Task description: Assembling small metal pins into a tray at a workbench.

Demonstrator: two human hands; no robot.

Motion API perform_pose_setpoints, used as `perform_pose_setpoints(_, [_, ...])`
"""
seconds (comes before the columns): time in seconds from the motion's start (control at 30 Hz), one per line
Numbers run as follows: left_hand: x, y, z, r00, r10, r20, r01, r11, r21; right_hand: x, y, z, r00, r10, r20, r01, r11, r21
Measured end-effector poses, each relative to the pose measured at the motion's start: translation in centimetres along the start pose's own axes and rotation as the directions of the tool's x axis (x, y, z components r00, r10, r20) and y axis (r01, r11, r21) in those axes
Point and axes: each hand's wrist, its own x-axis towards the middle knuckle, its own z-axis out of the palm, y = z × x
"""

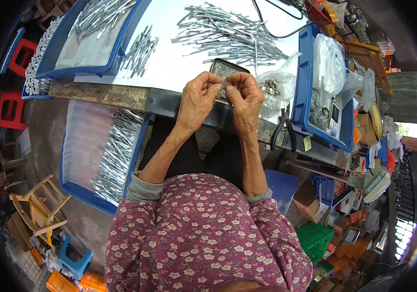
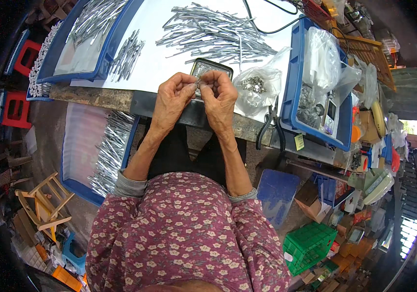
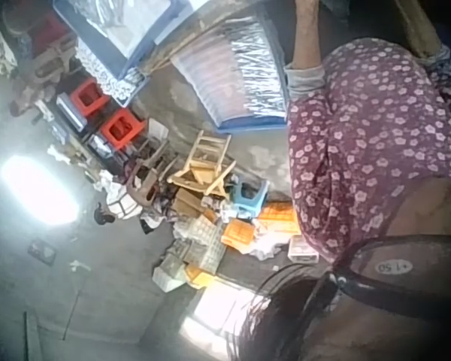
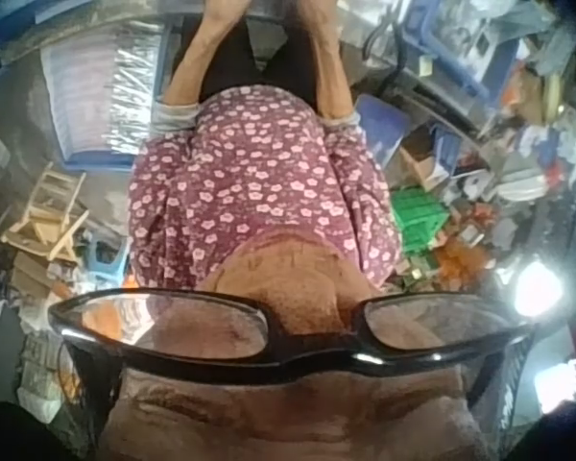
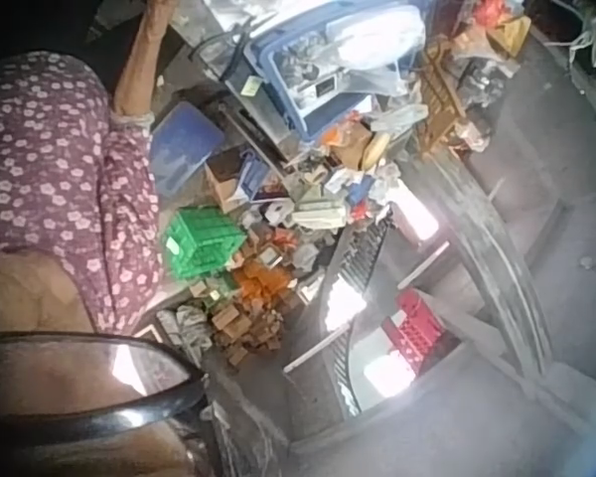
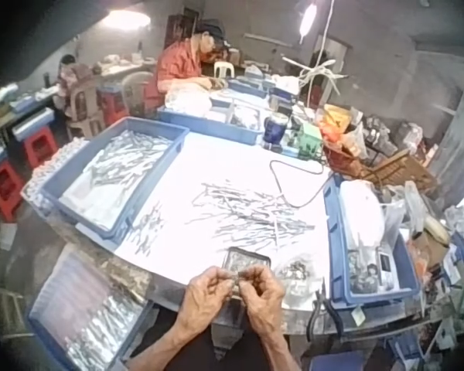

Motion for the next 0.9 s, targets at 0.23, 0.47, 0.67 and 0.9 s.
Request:
perform_pose_setpoints(0.23, [-0.24, 0.16, -0.24, 0.999, 0.052, 0.011, -0.053, 0.985, 0.163, -0.07, -0.18, -0.14, 1.000, 0.019, 0.021, -0.019, 0.999, 0.028])
perform_pose_setpoints(0.47, [-0.40, 0.54, -0.26, 0.996, 0.087, -0.011, -0.080, 0.959, 0.272, -0.05, -0.22, -0.06, 1.000, 0.023, 0.022, -0.023, 1.000, 0.018])
perform_pose_setpoints(0.67, [-0.40, 0.55, -0.28, 0.994, 0.103, -0.023, -0.093, 0.957, 0.274, 0.06, 0.06, -0.07, 1.000, 0.024, 0.017, -0.025, 1.000, 0.017])
perform_pose_setpoints(0.9, [-0.35, 0.05, -0.28, 0.997, 0.073, -0.026, -0.065, 0.972, 0.224, -0.12, 0.09, 0.16, 0.999, -0.043, -0.003, 0.043, 0.998, -0.044])
